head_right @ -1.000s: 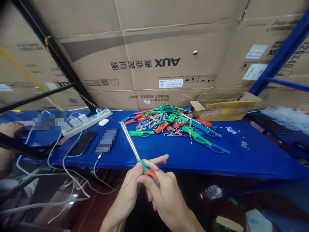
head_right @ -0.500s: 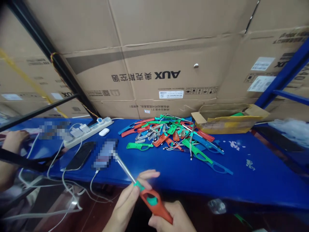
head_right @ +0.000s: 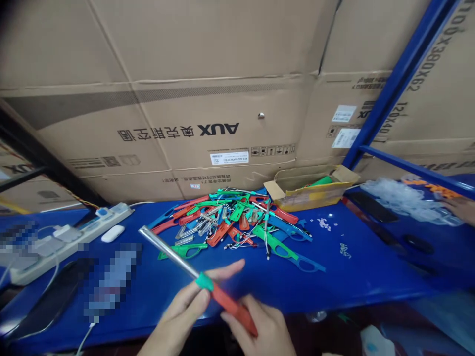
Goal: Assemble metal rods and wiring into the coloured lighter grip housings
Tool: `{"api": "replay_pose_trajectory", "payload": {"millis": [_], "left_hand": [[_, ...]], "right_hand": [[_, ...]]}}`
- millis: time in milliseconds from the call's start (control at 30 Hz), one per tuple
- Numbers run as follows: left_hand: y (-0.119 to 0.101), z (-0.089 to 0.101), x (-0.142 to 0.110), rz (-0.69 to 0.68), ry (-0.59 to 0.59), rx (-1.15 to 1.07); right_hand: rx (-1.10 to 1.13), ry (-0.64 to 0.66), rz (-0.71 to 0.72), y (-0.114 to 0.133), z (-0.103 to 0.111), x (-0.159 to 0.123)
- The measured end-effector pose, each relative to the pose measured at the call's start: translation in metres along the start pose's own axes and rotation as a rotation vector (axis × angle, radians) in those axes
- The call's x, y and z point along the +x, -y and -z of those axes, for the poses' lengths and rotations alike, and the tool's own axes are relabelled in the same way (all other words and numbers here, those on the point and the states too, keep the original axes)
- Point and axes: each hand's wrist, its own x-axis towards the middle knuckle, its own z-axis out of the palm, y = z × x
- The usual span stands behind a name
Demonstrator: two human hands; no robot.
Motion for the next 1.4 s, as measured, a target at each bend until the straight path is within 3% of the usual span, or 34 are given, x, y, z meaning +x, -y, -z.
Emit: {"api": "replay_pose_trajectory", "payload": {"millis": [67, 100, 233, 300, 367, 433, 500, 567, 633, 933, 1167, 1400], "left_hand": [[0.021, -0.001, 0.005, 0.068, 0.07, -0.155], [0.031, -0.003, 0.008, 0.046, 0.041, -0.227], [0.057, -0.005, 0.019, 0.049, -0.251, -0.403], [0.059, 0.003, 0.022, 0.01, -0.403, -0.548], [0.055, 0.014, 0.022, -0.081, -0.48, -0.682], [0.049, 0.025, 0.021, -0.154, -0.472, -0.785], [0.045, 0.032, 0.017, -0.155, -0.423, -0.872], [0.043, 0.034, 0.012, -0.119, -0.374, -0.935], [0.043, 0.034, 0.008, -0.083, -0.347, -0.953], [0.069, 0.024, 0.021, 0.0, -0.304, -0.685], [0.086, 0.026, 0.03, -0.119, -0.465, -0.65], [0.079, 0.031, 0.029, -0.011, -0.347, -0.647]], "right_hand": [[-0.109, -0.066, 0.057, 0.001, -0.006, 0.009], [-0.16, -0.095, 0.092, 0.002, -0.01, 0.013], [-0.152, -0.044, 0.128, 0.007, -0.02, 0.024], [-0.073, 0.015, 0.082, -0.001, -0.01, 0.03], [-0.076, -0.028, 0.027, -0.023, 0.018, 0.036], [-0.162, -0.214, -0.08, -0.055, 0.058, 0.042], [-0.284, -0.514, -0.263, -0.088, 0.1, 0.044], [-0.337, -0.609, -0.385, -0.113, 0.132, 0.044], [-0.369, -0.675, -0.469, -0.128, 0.149, 0.042], [-0.444, -0.711, -0.533, -0.163, 0.148, 0.039], [-0.581, -0.67, -0.483, -0.194, 0.149, 0.041], [-0.649, -0.625, -0.428, -0.224, 0.151, 0.041]]}}
